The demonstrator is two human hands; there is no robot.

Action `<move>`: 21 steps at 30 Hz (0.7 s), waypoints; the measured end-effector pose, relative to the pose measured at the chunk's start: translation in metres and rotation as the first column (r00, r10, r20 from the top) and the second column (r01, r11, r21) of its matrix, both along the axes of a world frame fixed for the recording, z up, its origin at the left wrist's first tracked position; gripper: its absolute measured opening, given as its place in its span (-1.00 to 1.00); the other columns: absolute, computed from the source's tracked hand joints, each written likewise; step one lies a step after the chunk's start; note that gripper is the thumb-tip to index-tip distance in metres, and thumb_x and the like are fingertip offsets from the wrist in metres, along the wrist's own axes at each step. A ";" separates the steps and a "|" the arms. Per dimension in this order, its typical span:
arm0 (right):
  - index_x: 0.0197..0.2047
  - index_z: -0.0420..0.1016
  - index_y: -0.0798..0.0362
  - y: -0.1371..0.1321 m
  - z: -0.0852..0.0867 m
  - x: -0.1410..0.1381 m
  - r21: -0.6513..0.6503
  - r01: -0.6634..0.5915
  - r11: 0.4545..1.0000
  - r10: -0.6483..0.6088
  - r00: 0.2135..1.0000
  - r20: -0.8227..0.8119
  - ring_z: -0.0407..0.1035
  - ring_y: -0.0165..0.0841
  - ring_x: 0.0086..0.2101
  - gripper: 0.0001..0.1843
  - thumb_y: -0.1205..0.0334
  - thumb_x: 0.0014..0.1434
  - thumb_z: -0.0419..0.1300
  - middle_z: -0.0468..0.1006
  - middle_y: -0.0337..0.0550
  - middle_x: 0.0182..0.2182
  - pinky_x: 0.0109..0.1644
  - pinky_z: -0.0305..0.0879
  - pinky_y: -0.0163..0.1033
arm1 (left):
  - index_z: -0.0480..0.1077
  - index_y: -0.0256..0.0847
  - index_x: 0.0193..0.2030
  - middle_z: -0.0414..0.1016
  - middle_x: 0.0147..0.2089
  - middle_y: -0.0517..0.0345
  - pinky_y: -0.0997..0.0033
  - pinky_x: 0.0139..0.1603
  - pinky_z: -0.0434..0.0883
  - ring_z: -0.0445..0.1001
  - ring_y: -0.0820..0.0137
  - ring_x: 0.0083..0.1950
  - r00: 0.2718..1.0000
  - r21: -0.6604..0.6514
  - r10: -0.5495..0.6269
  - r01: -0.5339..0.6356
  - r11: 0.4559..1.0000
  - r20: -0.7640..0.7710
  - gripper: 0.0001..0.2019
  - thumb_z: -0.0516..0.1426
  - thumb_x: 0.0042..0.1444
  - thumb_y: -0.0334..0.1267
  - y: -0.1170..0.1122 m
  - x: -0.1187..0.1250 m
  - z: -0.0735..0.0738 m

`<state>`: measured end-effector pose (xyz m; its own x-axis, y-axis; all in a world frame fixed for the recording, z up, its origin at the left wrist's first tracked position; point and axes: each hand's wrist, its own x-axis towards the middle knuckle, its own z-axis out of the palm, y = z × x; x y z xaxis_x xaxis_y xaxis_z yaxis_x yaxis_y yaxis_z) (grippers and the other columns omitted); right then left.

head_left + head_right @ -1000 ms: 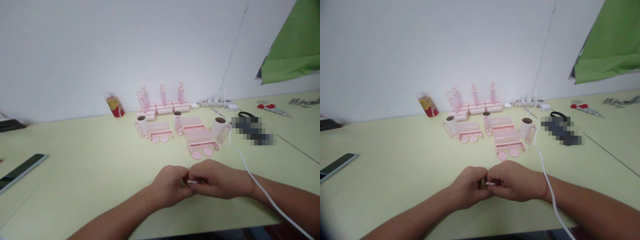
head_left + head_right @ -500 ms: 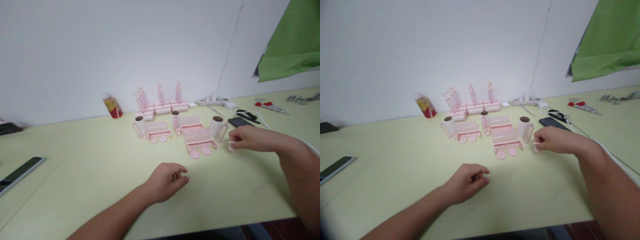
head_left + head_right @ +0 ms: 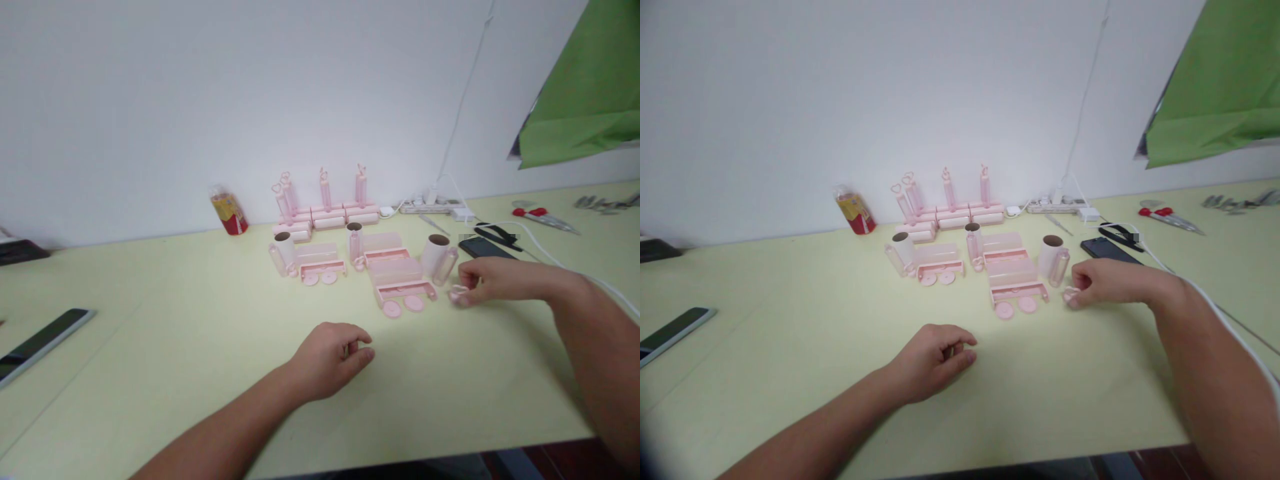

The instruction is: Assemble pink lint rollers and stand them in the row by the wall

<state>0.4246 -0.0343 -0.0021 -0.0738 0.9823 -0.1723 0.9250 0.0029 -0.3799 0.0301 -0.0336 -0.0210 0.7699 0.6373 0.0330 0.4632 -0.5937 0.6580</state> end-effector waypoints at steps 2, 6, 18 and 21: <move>-0.43 0.42 0.01 -0.003 0.007 0.008 0.023 -0.023 0.999 0.023 1.000 -0.020 0.31 -0.33 -0.49 -0.59 -0.19 0.02 0.29 0.48 -0.19 -0.49 -0.46 0.13 -0.26 | 0.51 -0.24 -0.13 0.44 -0.45 0.19 0.52 -0.40 0.24 0.32 0.51 -0.47 1.000 0.000 0.003 -0.003 1.000 0.000 -0.73 0.09 0.24 -0.12 0.000 0.000 -0.001; -0.14 0.42 0.01 0.001 0.014 0.007 0.339 0.185 0.923 -0.158 0.982 -0.104 0.37 -0.28 -0.43 -0.51 -0.24 0.11 0.21 0.54 -0.08 -0.34 -0.39 0.24 -0.20 | 0.51 -0.24 -0.14 0.44 -0.46 0.19 0.52 -0.41 0.23 0.31 0.50 -0.47 1.000 0.002 -0.008 0.008 1.000 0.001 -0.74 0.09 0.23 -0.12 0.001 0.000 -0.002; -0.05 0.48 0.02 0.015 0.003 -0.051 0.680 0.057 0.731 -0.044 0.998 -0.036 0.38 -0.03 0.01 -0.66 0.07 0.14 0.19 0.51 0.05 -0.03 0.10 0.28 0.01 | 0.50 -0.23 -0.15 0.41 -0.47 0.21 0.51 -0.41 0.22 0.30 0.51 -0.48 1.000 0.001 -0.005 0.005 1.000 -0.020 -0.75 0.08 0.24 -0.14 0.001 0.000 0.000; -0.04 0.47 0.01 0.015 0.001 -0.049 0.680 0.107 0.725 -0.086 0.994 -0.064 0.41 -0.05 -0.04 -0.68 0.09 0.15 0.18 0.52 0.03 -0.03 0.04 0.31 -0.01 | 0.50 -0.23 -0.15 0.41 -0.47 0.22 0.51 -0.41 0.21 0.30 0.52 -0.48 1.000 0.008 -0.002 0.002 1.000 -0.022 -0.74 0.08 0.24 -0.13 0.001 0.001 0.001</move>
<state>0.3759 -0.0189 -0.0015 0.0336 0.8366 0.5468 0.9246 0.1817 -0.3349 0.0306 -0.0330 -0.0198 0.7716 0.6358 0.0208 0.4767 -0.5996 0.6429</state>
